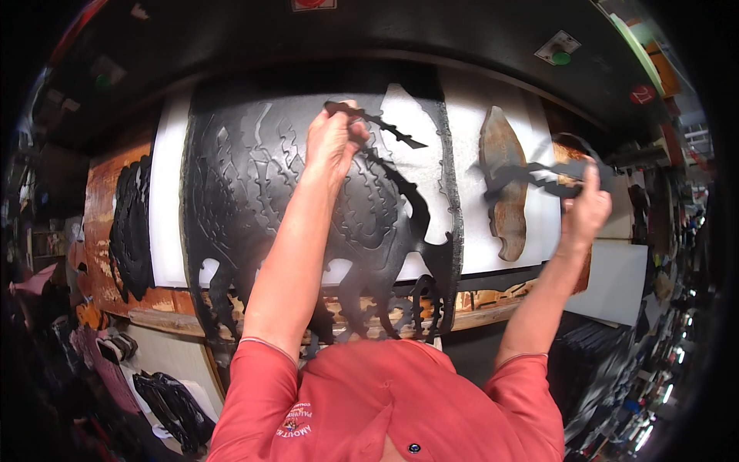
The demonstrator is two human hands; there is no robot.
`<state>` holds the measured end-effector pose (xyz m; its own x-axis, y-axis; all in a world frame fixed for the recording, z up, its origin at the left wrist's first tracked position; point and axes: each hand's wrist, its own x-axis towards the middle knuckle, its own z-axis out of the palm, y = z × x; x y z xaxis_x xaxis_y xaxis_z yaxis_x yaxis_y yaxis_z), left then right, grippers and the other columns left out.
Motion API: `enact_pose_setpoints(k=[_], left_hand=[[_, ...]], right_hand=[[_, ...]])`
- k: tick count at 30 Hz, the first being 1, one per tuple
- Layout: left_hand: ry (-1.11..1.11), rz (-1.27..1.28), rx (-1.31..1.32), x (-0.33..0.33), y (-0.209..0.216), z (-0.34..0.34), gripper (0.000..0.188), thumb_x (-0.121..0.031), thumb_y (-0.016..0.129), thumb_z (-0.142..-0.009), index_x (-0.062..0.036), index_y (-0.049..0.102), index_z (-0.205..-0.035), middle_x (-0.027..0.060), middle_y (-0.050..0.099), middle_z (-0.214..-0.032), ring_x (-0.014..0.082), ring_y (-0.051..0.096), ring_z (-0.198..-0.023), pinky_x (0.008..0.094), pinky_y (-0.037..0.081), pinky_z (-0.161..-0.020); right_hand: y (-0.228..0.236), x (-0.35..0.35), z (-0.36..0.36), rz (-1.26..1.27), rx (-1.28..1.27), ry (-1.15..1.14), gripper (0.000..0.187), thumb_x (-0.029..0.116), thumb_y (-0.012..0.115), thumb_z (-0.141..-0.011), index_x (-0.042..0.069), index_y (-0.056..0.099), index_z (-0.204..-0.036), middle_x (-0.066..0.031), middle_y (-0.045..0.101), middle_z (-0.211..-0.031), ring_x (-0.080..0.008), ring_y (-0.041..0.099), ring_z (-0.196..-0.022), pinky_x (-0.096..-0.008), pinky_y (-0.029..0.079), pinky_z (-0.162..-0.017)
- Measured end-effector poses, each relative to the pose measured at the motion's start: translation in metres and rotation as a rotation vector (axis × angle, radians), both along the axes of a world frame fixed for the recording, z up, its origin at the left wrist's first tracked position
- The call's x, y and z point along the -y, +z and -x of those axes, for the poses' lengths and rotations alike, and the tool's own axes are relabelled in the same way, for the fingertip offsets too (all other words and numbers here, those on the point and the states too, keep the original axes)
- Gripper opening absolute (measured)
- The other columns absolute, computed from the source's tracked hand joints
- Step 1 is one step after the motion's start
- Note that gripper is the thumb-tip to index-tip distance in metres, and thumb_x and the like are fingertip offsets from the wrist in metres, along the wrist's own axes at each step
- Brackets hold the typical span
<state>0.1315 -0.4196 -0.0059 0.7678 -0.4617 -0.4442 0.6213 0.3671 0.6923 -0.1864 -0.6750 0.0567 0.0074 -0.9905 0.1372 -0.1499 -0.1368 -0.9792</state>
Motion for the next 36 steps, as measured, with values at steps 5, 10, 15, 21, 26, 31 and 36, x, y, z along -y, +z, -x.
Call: enact_pose_setpoints(k=[5,10,15,21,26,31,36], left_hand=[[-0.248,-0.319,0.511,0.009,0.005,0.018,0.070,0.004,0.064,-0.092,0.0032,0.041,-0.157,0.0186,0.065,-0.136,0.0227,0.068,-0.100,0.0367,0.057,-0.096],[-0.620,-0.506,0.857,-0.027,0.026,0.041,0.091,-0.002,0.066,-0.086,0.0024,0.024,-0.166,0.0240,0.054,-0.151,0.0346,0.065,-0.127,0.0401,0.054,-0.106],[-0.381,-0.544,1.185,-0.115,0.041,0.066,0.052,-0.014,0.064,-0.091,0.0103,0.060,-0.137,0.0287,0.063,-0.139,0.0410,0.061,-0.132,0.0446,0.046,-0.117],[0.073,-1.161,1.057,-0.266,0.052,0.073,0.040,-0.018,0.073,-0.097,0.0035,0.070,-0.130,0.0237,0.065,-0.139,0.0375,0.060,-0.133,0.0442,0.047,-0.116],[0.209,-1.104,0.803,-0.326,0.053,0.089,0.047,-0.018,0.074,-0.098,0.0077,0.065,-0.136,0.0279,0.059,-0.149,0.0398,0.059,-0.137,0.0458,0.048,-0.114],[0.163,-1.265,0.900,-0.334,0.050,0.076,0.049,-0.021,0.073,-0.098,0.0077,0.064,-0.138,0.0297,0.058,-0.148,0.0418,0.056,-0.139,0.0466,0.045,-0.117],[0.159,-1.202,0.699,-0.341,0.052,0.058,0.052,-0.025,0.075,-0.098,0.0079,0.064,-0.137,0.0256,0.065,-0.138,0.0356,0.065,-0.123,0.0448,0.051,-0.107]], right_hand=[[0.042,0.031,0.029,0.150,0.080,0.098,0.033,0.027,0.069,-0.108,0.002,0.076,-0.129,-0.0031,0.075,-0.093,-0.0057,0.061,-0.066,-0.0211,0.049,-0.060],[0.045,-0.058,-0.041,0.361,-0.284,0.118,0.042,0.031,0.067,-0.109,0.003,0.071,-0.139,-0.0052,0.078,-0.110,-0.0098,0.069,-0.083,-0.0238,0.055,-0.074],[0.013,-0.153,-0.130,0.428,-0.098,0.775,0.021,0.008,0.069,-0.106,-0.002,0.073,-0.123,-0.0101,0.076,-0.107,-0.0137,0.069,-0.097,-0.0280,0.054,-0.086],[0.040,-0.175,-0.189,0.800,-0.398,0.887,0.007,0.000,0.070,-0.099,-0.002,0.073,-0.105,-0.0124,0.070,-0.089,-0.0247,0.067,-0.073,-0.0363,0.053,-0.067],[0.065,-0.190,-0.249,0.865,-0.026,0.801,0.011,-0.004,0.074,-0.097,-0.001,0.076,-0.107,-0.0085,0.073,-0.094,-0.0156,0.068,-0.074,-0.0278,0.054,-0.065],[0.042,-0.257,-0.304,1.167,0.172,0.838,0.033,-0.009,0.076,-0.087,0.006,0.079,-0.116,-0.0078,0.077,-0.100,-0.0195,0.073,-0.086,-0.0298,0.062,-0.076],[-0.045,-0.338,-0.284,1.108,-0.186,1.410,0.072,-0.009,0.076,-0.064,0.013,0.073,-0.132,-0.0099,0.070,-0.118,-0.0318,0.066,-0.100,-0.0434,0.057,-0.088]])
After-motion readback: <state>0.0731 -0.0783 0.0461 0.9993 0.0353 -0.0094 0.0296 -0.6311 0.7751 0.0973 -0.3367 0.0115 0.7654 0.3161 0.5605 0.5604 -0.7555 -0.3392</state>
